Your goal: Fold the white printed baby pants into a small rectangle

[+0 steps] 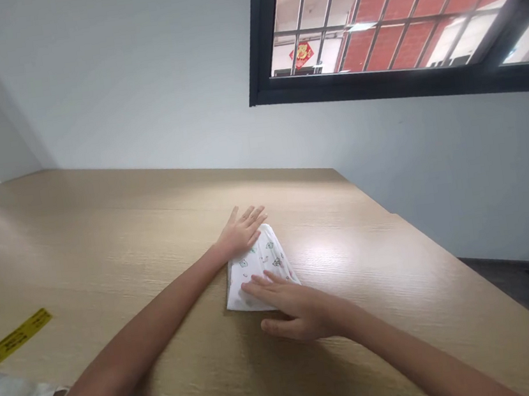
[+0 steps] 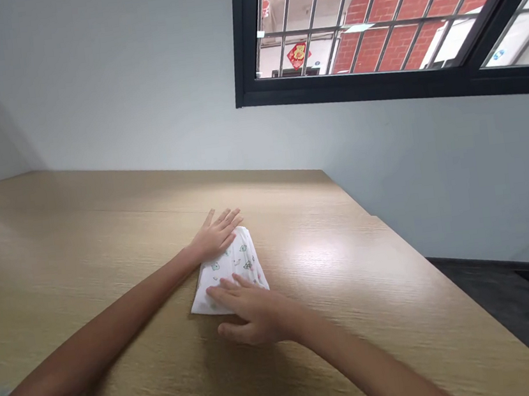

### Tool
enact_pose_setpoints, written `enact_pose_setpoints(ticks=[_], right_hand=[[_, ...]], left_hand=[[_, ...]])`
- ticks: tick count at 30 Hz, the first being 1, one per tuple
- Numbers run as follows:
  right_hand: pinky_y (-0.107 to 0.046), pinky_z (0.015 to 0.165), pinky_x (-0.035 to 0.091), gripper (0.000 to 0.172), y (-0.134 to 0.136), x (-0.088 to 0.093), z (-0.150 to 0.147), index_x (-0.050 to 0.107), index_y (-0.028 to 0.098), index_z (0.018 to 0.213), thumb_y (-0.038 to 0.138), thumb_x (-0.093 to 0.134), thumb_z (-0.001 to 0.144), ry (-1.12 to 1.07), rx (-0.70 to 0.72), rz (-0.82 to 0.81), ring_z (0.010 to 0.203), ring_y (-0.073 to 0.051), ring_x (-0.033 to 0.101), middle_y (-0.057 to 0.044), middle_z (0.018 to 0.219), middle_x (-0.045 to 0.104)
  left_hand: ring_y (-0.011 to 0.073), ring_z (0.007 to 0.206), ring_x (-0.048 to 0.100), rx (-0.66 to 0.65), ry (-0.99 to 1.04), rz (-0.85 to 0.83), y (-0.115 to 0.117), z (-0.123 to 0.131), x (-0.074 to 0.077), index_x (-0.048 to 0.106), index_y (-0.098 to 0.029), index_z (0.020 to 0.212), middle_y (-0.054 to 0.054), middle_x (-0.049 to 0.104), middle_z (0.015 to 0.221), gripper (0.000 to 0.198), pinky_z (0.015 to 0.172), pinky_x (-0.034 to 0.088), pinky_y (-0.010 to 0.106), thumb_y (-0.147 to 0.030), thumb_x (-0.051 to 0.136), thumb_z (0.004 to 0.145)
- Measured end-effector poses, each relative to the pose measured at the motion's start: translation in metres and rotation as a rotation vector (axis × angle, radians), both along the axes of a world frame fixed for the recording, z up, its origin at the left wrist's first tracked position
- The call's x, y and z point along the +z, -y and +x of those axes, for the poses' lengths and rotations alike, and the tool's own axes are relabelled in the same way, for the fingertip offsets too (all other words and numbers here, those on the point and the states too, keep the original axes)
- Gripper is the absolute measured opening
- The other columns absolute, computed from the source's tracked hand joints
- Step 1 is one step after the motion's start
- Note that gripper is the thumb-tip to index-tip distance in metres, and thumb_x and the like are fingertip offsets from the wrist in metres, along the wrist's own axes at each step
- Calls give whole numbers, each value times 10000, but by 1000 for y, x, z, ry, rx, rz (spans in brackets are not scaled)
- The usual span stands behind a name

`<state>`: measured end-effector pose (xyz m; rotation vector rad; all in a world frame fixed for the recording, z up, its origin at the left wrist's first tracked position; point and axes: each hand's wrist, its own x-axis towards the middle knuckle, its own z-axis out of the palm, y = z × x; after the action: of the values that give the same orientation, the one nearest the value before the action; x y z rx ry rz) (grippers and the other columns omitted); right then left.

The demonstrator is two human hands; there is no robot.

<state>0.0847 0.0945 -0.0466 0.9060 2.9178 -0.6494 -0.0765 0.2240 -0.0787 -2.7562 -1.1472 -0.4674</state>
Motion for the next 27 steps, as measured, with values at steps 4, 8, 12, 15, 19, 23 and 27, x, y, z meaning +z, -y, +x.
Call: enact_pose_setpoints(ticks=[4, 8, 12, 15, 19, 23, 27], right_hand=[[-546, 1061, 113, 747, -12, 2, 22, 297, 114, 1354, 298, 611, 702, -19, -62, 139, 1312, -326, 151, -158, 1395, 309], [-436, 1031, 291, 746, -21, -8, 36, 290, 122, 1356, 191, 568, 667, -73, -97, 47, 1304, -268, 216, -142, 1403, 300], [-382, 945, 400, 698, -31, -20, 43, 372, 187, 1313, 101, 530, 639, -170, -129, 82, 1220, -236, 391, -106, 1361, 386], [-372, 876, 438, 490, -38, -25, 46, 524, 214, 1164, 106, 503, 687, -317, -155, 101, 1094, -225, 515, -79, 1236, 531], [-319, 676, 465, 226, -40, -24, 41, 613, 204, 966, 242, 467, 798, -472, -389, -2, 790, -199, 593, -29, 871, 653], [-283, 591, 423, 233, -35, -23, 30, 594, 177, 827, 392, 506, 806, -666, -547, -159, 672, -167, 530, -8, 728, 583], [-263, 528, 402, 269, -34, -21, 18, 543, 168, 770, 436, 527, 779, -776, -666, -367, 632, -156, 504, -2, 691, 535]], left_hand=[[201, 1334, 162, -172, -34, -99, 49, -35, -3, 297, -197, 1353, 58, 137, 1463, 463, 1087, 98, 436, -371, 259, 926], [221, 1341, 130, -222, -43, -360, 86, -67, -6, 142, -241, 1397, 60, 135, 1460, 672, 1089, 115, 421, -570, 354, 851], [292, 1339, 93, -195, -26, -402, 99, -76, -6, 165, -228, 1394, 91, 117, 1462, 920, 1080, 83, 476, -684, 522, 680], [274, 1301, 231, -164, 64, -395, 99, -73, -5, 275, -193, 1365, 111, 265, 1423, 835, 1067, 164, 448, -620, 556, 704], [242, 1111, 452, -149, 271, -433, 96, -69, -2, 371, -179, 1313, 103, 507, 1235, 687, 961, 327, 399, -488, 592, 740], [218, 999, 509, -56, 627, -619, 92, -63, -3, 537, -182, 1156, 61, 584, 1102, 460, 866, 384, 321, -458, 524, 789], [155, 628, 521, 202, 865, -730, 88, -50, -12, 583, -118, 790, 32, 584, 699, 488, 549, 387, 234, -531, 329, 847]])
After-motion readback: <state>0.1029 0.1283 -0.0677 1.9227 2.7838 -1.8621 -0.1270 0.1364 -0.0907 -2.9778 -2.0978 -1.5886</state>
